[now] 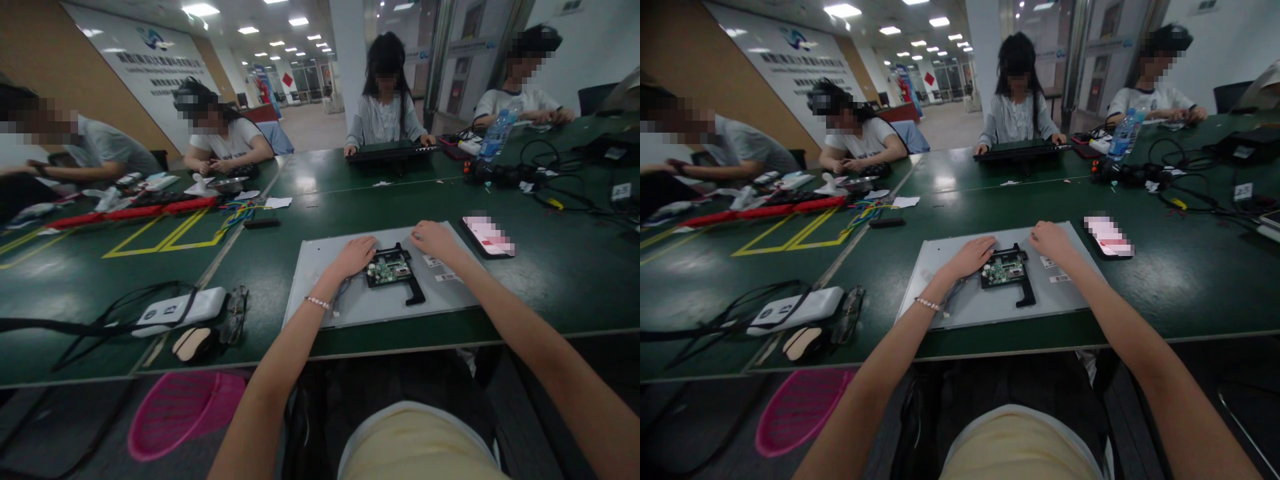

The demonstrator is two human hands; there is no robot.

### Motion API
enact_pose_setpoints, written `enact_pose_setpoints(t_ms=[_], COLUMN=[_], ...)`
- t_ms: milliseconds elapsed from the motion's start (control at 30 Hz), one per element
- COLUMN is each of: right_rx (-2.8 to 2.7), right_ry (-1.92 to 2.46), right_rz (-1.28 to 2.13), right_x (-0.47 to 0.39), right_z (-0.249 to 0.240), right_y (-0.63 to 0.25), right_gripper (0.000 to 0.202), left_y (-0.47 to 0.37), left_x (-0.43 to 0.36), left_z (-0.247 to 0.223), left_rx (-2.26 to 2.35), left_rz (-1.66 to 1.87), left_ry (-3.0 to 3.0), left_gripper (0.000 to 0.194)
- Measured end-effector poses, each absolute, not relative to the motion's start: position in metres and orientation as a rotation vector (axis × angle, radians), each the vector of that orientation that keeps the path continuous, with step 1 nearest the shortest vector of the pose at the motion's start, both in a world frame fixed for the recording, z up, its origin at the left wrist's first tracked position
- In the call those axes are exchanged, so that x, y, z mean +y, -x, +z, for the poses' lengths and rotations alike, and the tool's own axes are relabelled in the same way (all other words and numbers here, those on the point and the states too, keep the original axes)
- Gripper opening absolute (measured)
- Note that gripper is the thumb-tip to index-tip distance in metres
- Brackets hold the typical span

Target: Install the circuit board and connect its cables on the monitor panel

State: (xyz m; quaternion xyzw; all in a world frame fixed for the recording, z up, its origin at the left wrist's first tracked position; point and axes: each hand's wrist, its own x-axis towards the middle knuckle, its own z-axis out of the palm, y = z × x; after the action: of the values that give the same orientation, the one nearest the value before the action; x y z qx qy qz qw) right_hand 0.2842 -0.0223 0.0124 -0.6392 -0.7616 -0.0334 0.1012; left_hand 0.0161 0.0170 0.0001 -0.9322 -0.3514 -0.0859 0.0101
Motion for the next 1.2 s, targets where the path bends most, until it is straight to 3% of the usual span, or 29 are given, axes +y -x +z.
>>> enact_pose_setpoints(t_ms=[367,1200], right_rx=[-2.311,-2.451], right_ry=[1.762,1.738], right_rz=[-0.014,-0.169], right_x=[-0.019,-0.017], right_z=[-0.008,-0.018], right_y=[-0.276,-0.275], right_gripper=[0.043,0.048], left_y=[-0.017,-0.017], left_x=[0.014,0.016], left_z=[0.003,0.0], left_rx=[-1.123,-1.127], left_rz=[-0.252,-0.228], left_ry=[2.917,2.92], left_gripper=[0.041,0.042])
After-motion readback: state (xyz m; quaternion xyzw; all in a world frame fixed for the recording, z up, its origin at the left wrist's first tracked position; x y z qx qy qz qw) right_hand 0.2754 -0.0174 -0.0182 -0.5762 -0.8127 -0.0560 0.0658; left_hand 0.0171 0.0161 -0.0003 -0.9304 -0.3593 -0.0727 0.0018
